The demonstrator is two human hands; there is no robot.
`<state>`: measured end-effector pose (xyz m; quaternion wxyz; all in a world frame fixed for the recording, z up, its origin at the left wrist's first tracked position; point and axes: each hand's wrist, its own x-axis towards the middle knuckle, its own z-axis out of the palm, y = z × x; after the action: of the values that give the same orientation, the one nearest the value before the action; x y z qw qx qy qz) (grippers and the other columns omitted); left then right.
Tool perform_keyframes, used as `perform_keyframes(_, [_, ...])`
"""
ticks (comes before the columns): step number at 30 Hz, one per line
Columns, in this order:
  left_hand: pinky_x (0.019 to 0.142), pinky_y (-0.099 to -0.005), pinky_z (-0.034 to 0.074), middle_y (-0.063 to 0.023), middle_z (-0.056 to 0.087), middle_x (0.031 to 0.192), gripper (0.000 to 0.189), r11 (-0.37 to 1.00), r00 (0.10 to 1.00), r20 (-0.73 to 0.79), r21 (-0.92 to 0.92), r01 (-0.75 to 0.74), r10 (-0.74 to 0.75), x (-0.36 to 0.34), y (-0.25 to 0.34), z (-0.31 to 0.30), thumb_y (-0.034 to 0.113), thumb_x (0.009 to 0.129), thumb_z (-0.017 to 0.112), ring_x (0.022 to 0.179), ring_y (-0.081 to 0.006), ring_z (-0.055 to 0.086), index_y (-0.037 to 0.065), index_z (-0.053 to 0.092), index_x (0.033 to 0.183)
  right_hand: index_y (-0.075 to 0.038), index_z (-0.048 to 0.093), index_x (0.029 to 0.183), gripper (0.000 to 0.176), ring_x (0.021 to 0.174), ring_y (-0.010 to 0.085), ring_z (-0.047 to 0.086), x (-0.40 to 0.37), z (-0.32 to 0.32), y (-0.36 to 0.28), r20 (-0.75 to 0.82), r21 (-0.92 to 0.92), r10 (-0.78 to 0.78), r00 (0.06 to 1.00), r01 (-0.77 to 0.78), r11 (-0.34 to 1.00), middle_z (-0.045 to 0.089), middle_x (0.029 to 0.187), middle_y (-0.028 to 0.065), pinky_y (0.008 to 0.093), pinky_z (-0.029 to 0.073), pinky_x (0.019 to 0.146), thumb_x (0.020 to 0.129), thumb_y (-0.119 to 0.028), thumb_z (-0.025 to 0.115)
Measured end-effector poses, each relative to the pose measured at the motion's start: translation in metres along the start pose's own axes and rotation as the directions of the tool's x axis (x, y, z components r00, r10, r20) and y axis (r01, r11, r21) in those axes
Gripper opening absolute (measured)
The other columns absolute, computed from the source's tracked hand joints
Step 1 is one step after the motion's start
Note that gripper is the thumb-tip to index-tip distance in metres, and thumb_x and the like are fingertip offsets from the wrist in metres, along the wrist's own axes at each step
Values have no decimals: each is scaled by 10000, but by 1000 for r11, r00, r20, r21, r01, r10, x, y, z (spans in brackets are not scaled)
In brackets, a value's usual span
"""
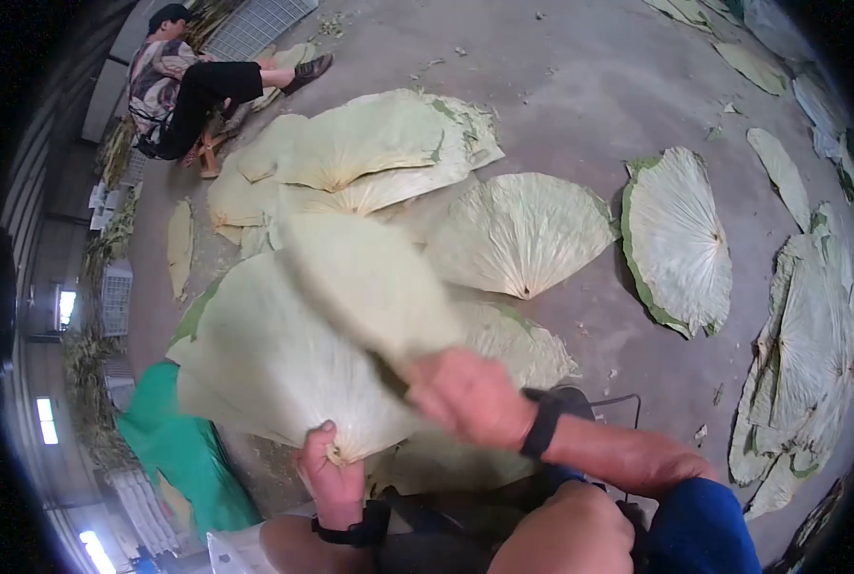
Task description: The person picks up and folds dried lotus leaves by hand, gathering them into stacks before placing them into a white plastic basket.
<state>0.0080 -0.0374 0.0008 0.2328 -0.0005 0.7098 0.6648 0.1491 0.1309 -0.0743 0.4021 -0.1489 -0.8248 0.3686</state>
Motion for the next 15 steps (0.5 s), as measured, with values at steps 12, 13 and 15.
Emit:
perform_keyframes(12, [989, -394, 519, -151, 589, 1285, 378, 957, 974, 156, 214, -194, 162, 16, -35, -25, 87, 960, 477, 1147, -276, 608, -25, 508, 1320, -89, 613, 1138, 402, 1241, 279, 509, 12, 41, -43, 131, 156, -237, 963, 216, 964, 570, 1237, 110, 465, 379, 1039, 796, -270, 722])
perform_keyframes(13, [989, -394, 519, -151, 589, 1285, 378, 957, 974, 158, 214, -194, 162, 15, -34, -23, 87, 960, 477, 1147, -276, 608, -25, 508, 1320, -90, 609, 1162, 413, 1274, 282, 491, 9, 43, -42, 158, 172, -216, 963, 189, 967, 561, 1280, 111, 475, 360, 1060, 807, -272, 718])
perform_keyframes(15, [971, -396, 527, -148, 597, 1261, 359, 984, 988, 106, 128, -125, 112, 11, -31, -14, 110, 979, 468, 1126, -275, 614, -29, 507, 1307, -92, 605, 1186, 424, 1306, 285, 473, 4, 43, -39, 190, 186, -195, 962, 160, 969, 551, 1323, 113, 485, 342, 1080, 819, -273, 714])
